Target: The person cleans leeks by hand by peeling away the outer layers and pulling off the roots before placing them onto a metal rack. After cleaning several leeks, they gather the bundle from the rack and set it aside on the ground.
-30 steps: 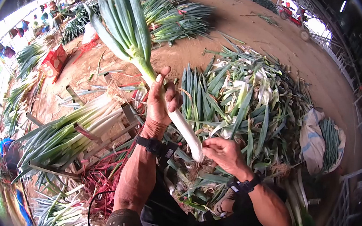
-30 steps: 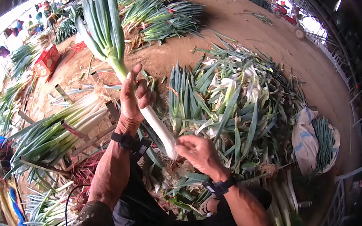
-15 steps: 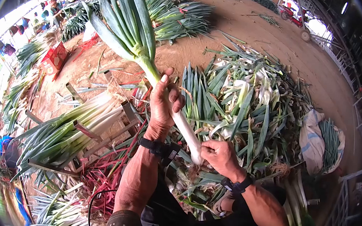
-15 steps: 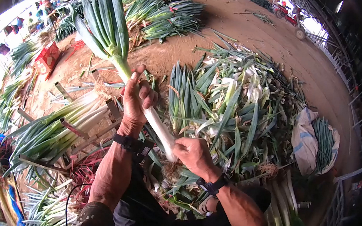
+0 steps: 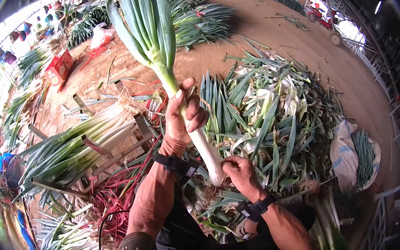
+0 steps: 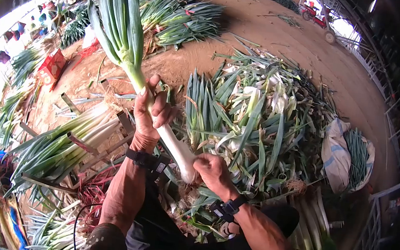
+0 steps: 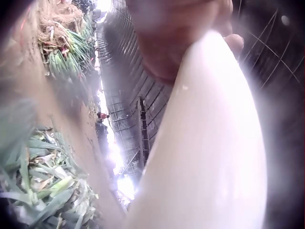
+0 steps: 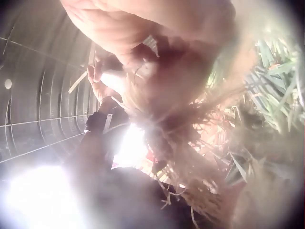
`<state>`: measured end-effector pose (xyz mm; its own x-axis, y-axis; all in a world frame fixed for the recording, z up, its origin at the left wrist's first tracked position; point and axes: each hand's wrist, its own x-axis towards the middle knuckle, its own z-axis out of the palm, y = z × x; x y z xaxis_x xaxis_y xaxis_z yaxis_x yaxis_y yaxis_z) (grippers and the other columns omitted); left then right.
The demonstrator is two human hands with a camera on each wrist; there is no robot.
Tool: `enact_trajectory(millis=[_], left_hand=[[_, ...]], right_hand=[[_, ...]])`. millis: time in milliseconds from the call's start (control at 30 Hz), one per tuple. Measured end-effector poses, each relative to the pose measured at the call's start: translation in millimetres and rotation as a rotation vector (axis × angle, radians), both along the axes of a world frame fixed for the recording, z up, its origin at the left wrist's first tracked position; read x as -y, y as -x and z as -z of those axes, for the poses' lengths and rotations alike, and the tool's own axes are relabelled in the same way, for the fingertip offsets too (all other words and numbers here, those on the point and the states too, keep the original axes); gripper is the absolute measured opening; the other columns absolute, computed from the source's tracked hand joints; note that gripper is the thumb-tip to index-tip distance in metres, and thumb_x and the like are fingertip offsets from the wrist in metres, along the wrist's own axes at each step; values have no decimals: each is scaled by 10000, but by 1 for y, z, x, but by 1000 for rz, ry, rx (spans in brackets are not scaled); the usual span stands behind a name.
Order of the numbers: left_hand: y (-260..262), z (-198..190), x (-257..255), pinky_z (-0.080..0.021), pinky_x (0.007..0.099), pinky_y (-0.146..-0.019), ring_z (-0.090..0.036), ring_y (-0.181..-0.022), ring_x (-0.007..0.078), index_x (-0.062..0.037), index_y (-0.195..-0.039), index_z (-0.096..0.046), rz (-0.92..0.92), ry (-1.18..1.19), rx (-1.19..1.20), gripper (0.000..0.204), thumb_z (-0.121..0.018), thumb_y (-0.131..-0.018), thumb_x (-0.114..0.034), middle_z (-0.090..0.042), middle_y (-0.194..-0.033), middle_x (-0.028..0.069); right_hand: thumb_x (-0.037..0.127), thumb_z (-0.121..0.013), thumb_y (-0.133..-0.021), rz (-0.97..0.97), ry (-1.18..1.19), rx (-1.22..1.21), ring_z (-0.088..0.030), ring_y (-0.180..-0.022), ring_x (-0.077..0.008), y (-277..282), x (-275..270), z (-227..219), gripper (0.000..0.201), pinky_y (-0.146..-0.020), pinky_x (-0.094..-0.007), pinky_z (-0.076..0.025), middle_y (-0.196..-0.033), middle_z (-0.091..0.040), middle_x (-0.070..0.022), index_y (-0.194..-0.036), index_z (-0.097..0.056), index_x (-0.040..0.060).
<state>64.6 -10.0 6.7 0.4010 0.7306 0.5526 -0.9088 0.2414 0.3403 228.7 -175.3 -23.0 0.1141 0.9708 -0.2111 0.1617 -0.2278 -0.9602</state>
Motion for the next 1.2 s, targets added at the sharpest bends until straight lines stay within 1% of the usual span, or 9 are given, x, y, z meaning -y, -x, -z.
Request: enact_trajectory(millis=[300, 400, 467, 600, 733, 867, 1033, 1133, 1200], left_hand=[[7, -2, -3, -405, 280, -460, -369, -369, 76, -105, -1383, -518, 0, -27, 16, 439, -435, -1043, -369, -377, -593, -41], [8, -4, -2, -415, 284, -464, -396, -394, 82, -103, -1387, -513, -16, 14, -22, 472, -455, -1032, -408, -387, -597, -38], [11, -7, 1, -423, 285, -468, -434, -431, 94, -104, -1397, -502, -62, 71, -116, 520, -481, -1018, -459, -413, -610, -30], [4, -1, -12, -492, 333, -654, -563, -642, 190, -81, -1337, -533, -477, 505, -463, 612, -474, -992, -583, -554, -719, 37], [4, 0, 6, -480, 335, -627, -545, -702, 164, -126, -1147, -560, -604, 589, -477, 540, -503, -958, -629, -558, -859, 39], [7, 11, -7, -418, 301, -551, -499, -612, 163, -145, -1034, -554, -609, 678, -373, 514, -481, -958, -648, -507, -688, -2], [31, 6, -15, -342, 275, -503, -425, -518, 121, -85, -1042, -621, -147, 306, 4, 652, -404, -958, -694, -426, -619, -44], [38, -2, -13, -318, 273, -496, -406, -509, 118, -75, -1064, -623, -205, 303, -50, 657, -411, -959, -688, -409, -607, -38], [35, 0, -15, -314, 275, -486, -395, -503, 126, -72, -1068, -611, -331, 417, -144, 663, -411, -954, -694, -411, -601, -24]], right_hand=[[366, -544, -1022, -213, 85, -322, -642, -805, -86, 0, 7, 2, 408, -574, -259, -575, -959, -638, -38, -1168, -633, -5], [362, -552, -1022, -154, -81, -209, -596, -726, -88, 3, 6, 18, 392, -540, -267, -514, -854, -636, -27, -1084, -661, -10], [328, -555, -1023, -15, -363, 184, -438, -595, -123, 9, 4, 23, 372, -512, -332, -417, -666, -560, -90, -923, -635, -21], [266, -574, -1007, 160, -419, 478, -281, -586, -315, 0, -4, 19, 355, -498, -381, -382, -617, -455, -222, -783, -542, -8], [215, -598, -970, 145, -425, 544, -371, -537, -356, -4, -8, 37, 314, -510, -405, -396, -628, -484, -230, -765, -549, -17], [201, -572, -952, 171, -302, 485, -471, -533, -358, -4, -14, 40, 296, -539, -421, -418, -642, -519, -236, -764, -573, -29], [303, -607, -919, 246, -57, 472, -638, -621, -300, -45, -10, 85, 391, -587, -410, -484, -610, -588, -181, -697, -585, -17], [359, -678, -905, 36, -76, 680, -713, -868, -315, -73, 6, 90, 431, -743, -388, -538, -918, -713, -217, -1192, -647, 39], [388, -691, -910, 8, -106, 523, -700, -1008, -296, -74, 2, 69, 622, -814, -374, -543, -1096, -706, -211, -1398, -512, 45]])
